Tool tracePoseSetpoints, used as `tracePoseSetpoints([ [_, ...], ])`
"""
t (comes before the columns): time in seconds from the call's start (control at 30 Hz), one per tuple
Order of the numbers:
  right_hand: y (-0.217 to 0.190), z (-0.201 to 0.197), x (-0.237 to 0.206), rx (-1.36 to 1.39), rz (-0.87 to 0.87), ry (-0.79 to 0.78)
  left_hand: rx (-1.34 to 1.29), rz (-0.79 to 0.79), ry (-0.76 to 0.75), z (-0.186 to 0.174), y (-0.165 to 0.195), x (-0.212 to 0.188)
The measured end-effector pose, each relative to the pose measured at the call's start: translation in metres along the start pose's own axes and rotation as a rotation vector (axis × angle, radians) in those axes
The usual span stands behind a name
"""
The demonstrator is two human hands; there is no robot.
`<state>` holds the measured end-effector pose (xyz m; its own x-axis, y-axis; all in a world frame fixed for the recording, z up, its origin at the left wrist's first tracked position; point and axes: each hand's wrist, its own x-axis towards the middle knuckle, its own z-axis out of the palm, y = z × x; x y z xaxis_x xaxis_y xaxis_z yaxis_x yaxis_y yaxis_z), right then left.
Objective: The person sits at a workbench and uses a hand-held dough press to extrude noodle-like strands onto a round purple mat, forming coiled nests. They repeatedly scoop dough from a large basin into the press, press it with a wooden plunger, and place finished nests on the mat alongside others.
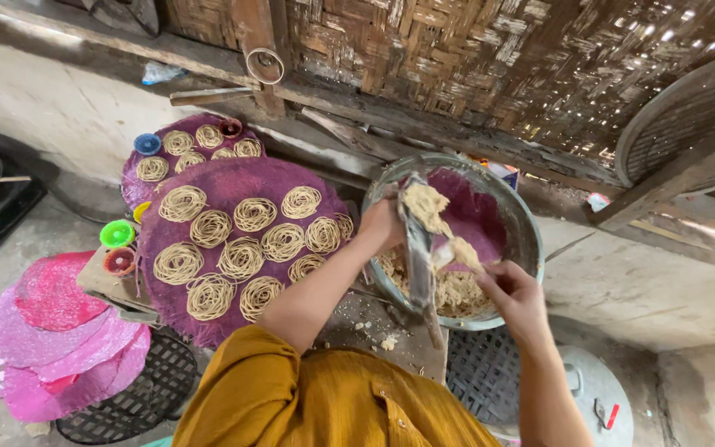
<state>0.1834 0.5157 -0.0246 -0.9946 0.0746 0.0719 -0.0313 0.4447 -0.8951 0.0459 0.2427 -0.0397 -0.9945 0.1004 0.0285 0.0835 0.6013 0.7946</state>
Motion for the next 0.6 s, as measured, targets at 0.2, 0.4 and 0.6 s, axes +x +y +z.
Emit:
tracePoseSetpoints([
  [0.2,-0.019,-0.007,0.003,-0.251,-0.202,0.396,0.063,0.132,0.064,0.001,0.009,-0.006],
  [0.4,-0.019,0.018,-0.008,-0.619,-0.708,0.43,0.082,0.131,0.045,0.007,0.013,-0.002],
  [0.6,0.004,-0.002,-0.004,0.04,-0.114,0.168,0.101,0.169,0.002,-0.004,0.008,-0.003],
])
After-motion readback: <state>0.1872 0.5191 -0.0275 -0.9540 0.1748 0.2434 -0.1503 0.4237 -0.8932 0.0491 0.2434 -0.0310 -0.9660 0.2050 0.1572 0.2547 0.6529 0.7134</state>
